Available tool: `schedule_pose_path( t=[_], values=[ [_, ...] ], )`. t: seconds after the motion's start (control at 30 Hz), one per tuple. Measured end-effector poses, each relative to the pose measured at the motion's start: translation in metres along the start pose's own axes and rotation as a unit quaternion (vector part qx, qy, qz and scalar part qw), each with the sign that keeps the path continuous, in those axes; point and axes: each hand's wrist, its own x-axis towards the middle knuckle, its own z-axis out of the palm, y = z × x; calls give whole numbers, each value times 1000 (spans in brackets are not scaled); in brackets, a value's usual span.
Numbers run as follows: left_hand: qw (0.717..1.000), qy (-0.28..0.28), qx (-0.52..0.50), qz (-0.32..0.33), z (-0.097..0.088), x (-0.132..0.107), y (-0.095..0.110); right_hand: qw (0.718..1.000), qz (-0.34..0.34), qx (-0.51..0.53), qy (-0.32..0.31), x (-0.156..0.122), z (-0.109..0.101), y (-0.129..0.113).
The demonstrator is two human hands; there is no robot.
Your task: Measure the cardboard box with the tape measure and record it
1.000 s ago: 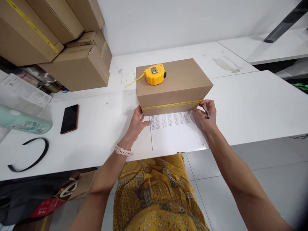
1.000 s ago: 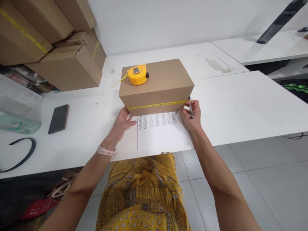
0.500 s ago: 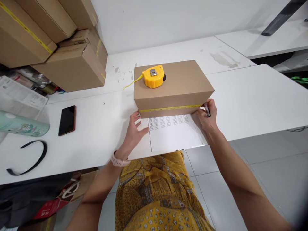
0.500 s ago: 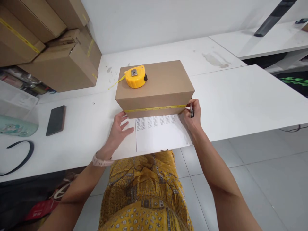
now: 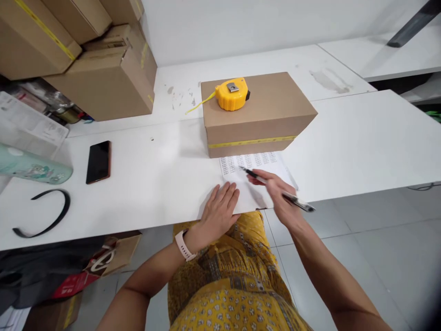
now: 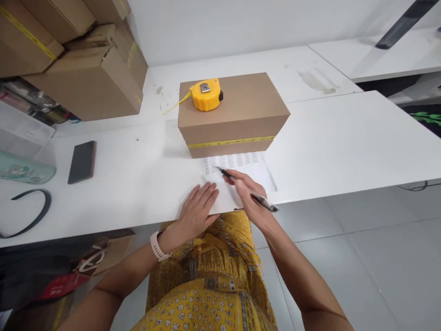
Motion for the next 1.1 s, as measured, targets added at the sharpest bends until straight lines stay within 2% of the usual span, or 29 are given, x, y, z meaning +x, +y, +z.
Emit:
schedule_pose_path(
  t=[0.03, 0.1, 0.2, 0.3, 0.43, 0.57, 0.67, 0.8, 0.93, 1.1],
  values=[
    [1000, 4, -1, -3, 0, 2, 0, 998, 38, 27, -33, 7, 8, -1],
    [1000, 11, -10, -9, -1, 4, 1, 993, 78, 67, -52, 24, 25, 1],
    [999, 20, -26, -20, -1, 2, 2, 993, 86, 74, -12, 46, 47, 9],
    [999, 27, -27, -23, 1, 1, 4, 994, 89, 64, 9, 55, 59, 21],
    [999, 47, -16, -19, 6, 4, 10, 996, 73, 47, -30, 55, 55, 30],
    [998, 61, -12, -28, 9, 7, 16, 998, 56, -30, -16, 54, 46, 30],
    [997, 53, -22, -44, 8, 9, 17, 998, 37, -57, -13, 53, 46, 29],
    [998, 38, -18, -50, 4, 10, 17, 998, 26, -21, -47, 54, 49, 34],
    [998, 24, -1, -55, 3, 11, 18, 998, 35, -39, -30, 57, 52, 35],
    [998, 13, 15, -53, 2, 11, 19, 996, 14, -80, -30, 55, 54, 28]
  ],
)
